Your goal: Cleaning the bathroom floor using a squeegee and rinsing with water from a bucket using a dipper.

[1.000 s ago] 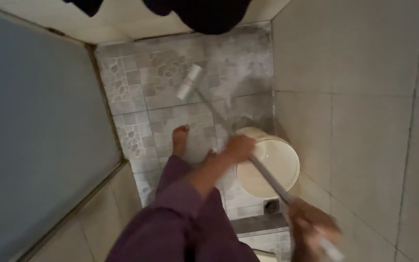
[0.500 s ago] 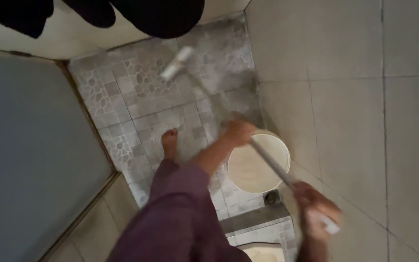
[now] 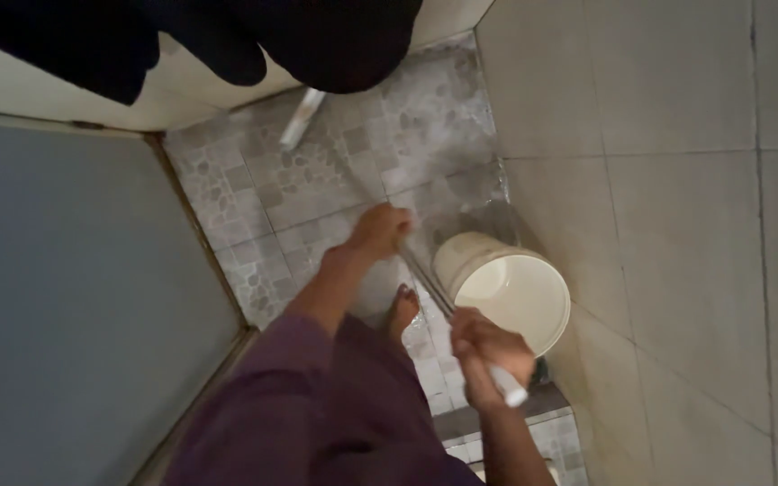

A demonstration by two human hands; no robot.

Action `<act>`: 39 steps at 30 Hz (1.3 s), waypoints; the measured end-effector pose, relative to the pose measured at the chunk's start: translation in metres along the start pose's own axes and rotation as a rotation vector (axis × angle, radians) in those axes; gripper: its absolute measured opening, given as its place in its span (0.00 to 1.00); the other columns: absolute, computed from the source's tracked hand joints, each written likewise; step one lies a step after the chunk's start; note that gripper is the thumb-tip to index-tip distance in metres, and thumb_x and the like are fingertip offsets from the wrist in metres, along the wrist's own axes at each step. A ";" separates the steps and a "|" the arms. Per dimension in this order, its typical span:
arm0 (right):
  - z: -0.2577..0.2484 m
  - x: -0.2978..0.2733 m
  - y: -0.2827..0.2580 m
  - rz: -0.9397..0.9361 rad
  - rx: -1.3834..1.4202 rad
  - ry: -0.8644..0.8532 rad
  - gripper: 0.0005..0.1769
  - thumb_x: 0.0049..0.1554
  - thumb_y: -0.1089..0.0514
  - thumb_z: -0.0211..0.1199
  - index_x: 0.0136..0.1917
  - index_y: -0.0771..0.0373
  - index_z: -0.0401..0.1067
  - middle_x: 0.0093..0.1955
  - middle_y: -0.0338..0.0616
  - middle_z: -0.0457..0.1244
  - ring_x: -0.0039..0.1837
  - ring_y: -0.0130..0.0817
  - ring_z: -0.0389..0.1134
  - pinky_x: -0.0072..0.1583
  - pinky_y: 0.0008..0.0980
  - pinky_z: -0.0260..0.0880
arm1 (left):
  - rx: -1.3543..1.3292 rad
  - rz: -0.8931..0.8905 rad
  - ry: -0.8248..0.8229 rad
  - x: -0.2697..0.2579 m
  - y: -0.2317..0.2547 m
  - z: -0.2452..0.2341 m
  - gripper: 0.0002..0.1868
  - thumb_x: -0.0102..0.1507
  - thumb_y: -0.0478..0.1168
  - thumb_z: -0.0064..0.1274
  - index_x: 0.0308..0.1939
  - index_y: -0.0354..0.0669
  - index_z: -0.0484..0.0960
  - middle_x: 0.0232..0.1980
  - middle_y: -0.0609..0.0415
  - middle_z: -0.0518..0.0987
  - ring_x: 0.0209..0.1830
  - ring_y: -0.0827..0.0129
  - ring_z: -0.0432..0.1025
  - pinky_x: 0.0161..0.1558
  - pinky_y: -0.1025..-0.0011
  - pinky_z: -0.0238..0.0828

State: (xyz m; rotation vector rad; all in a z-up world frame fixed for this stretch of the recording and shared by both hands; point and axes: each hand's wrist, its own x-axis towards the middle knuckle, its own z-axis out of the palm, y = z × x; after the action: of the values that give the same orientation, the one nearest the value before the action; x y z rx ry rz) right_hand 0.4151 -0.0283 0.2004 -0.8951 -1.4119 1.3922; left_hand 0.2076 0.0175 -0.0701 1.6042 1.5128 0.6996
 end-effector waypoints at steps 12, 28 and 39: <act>-0.015 -0.020 0.080 0.044 0.135 0.230 0.16 0.58 0.61 0.60 0.31 0.69 0.64 0.36 0.49 0.61 0.45 0.44 0.65 0.57 0.49 0.70 | 0.344 -0.243 -0.247 0.002 -0.073 0.009 0.06 0.62 0.40 0.57 0.32 0.44 0.81 0.36 0.38 0.81 0.40 0.40 0.76 0.43 0.49 0.73; 0.006 -0.046 0.011 -0.108 -0.040 0.958 0.14 0.64 0.68 0.57 0.35 0.70 0.67 0.37 0.52 0.63 0.45 0.41 0.64 0.66 0.50 0.69 | 0.264 0.424 -0.466 0.124 0.043 0.119 0.10 0.65 0.45 0.57 0.34 0.42 0.80 0.36 0.42 0.81 0.41 0.43 0.77 0.41 0.47 0.73; 0.035 -0.139 -0.003 0.222 -0.834 0.905 0.08 0.59 0.66 0.57 0.39 0.61 0.74 0.34 0.47 0.65 0.37 0.40 0.66 0.47 0.46 0.70 | 0.482 0.717 -0.883 0.040 0.084 0.139 0.07 0.51 0.39 0.62 0.31 0.45 0.81 0.39 0.49 0.82 0.45 0.52 0.78 0.45 0.56 0.77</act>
State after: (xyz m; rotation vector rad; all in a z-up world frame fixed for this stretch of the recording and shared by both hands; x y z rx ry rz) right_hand 0.4243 -0.1704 0.1888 -1.9470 -1.1352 0.3238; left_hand 0.3734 0.0354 -0.0776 2.4065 0.4444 -0.0965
